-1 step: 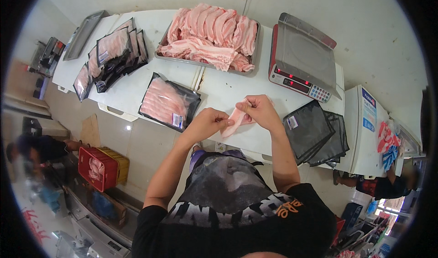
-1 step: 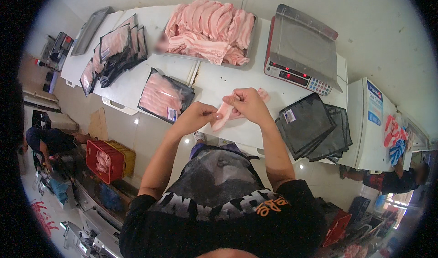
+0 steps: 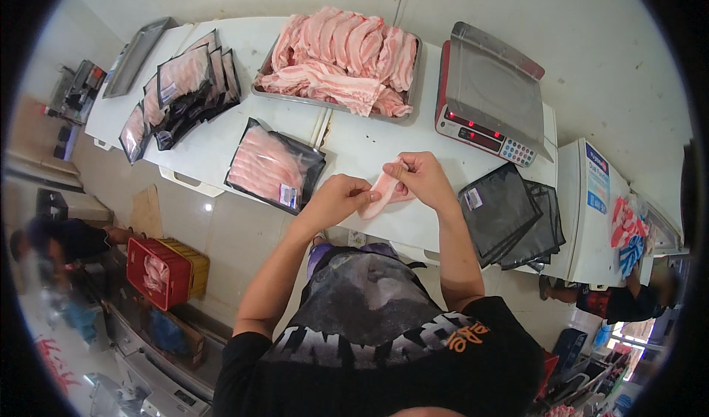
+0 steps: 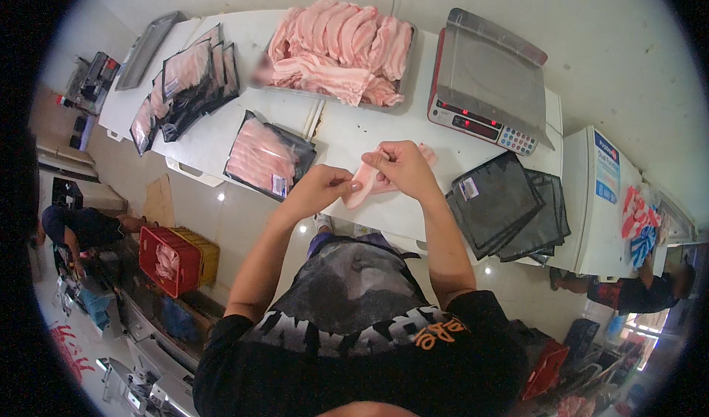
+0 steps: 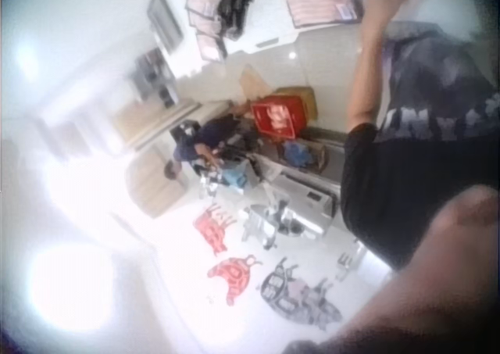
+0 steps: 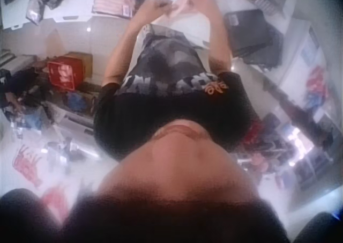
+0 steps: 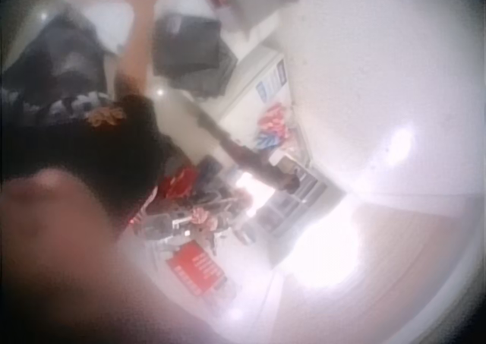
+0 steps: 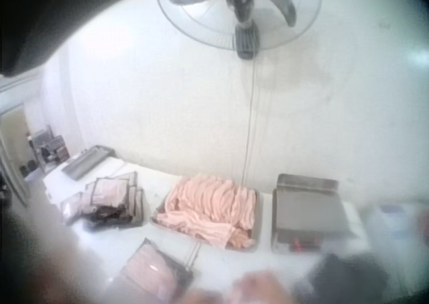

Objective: The person places slices of raw pork belly into black vacuum-seal bags on a counter, then seals them using a vacuum sealer. They repeat this process for multiple portions, stacking the sealed packages on the left side of the workspace.

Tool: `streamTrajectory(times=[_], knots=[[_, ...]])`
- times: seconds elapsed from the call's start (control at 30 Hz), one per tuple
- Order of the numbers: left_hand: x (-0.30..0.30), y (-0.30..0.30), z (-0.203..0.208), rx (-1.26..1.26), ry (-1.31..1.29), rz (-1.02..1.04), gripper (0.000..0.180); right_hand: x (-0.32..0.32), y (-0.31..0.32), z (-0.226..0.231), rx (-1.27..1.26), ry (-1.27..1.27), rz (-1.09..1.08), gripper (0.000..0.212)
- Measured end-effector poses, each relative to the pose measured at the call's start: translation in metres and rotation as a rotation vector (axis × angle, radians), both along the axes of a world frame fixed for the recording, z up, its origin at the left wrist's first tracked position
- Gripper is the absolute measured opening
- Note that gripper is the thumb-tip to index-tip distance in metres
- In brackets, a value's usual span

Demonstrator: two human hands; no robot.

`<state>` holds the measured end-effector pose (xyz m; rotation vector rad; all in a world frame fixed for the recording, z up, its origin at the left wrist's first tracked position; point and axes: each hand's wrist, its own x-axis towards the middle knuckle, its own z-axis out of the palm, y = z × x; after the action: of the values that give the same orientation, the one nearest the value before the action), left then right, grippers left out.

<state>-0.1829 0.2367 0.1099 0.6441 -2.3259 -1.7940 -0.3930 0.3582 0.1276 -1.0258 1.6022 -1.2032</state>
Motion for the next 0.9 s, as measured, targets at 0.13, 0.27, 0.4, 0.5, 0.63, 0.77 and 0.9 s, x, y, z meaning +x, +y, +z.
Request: streamTrajectory(times=[0.13,0.27,0.4,0.5,0.63,0.77,0.9], knots=[[-0.006,0.016,0.014,-0.036,0.146,0.160,0.028,-0.004,-0.006,0.003,-0.077,-0.045,-0.100,0.033],[-0.002,0.018,0.012,-0.162,0.035,0.207,0.028,-0.001,-0.006,0.000,-0.106,-0.034,-0.093,0.034],[0.000,0.015,0.010,-0.195,-0.030,0.201,0.029,0.001,-0.005,0.002,-0.100,0.012,-0.103,0.033],[0.003,0.014,0.004,-0.074,0.008,0.185,0.031,-0.002,-0.008,0.006,-0.104,-0.005,-0.079,0.033],[0.006,0.001,0.003,0.155,-0.004,-0.059,0.033,-0.006,-0.015,0.018,-0.004,0.022,0.048,0.033],[-0.014,-0.006,0.010,0.346,0.129,0.012,0.027,-0.006,-0.033,-0.025,-0.194,-0.153,0.112,0.033],[-0.018,-0.020,0.001,0.613,0.321,0.399,0.024,0.018,-0.029,-0.031,-0.223,-0.708,0.181,0.040]])
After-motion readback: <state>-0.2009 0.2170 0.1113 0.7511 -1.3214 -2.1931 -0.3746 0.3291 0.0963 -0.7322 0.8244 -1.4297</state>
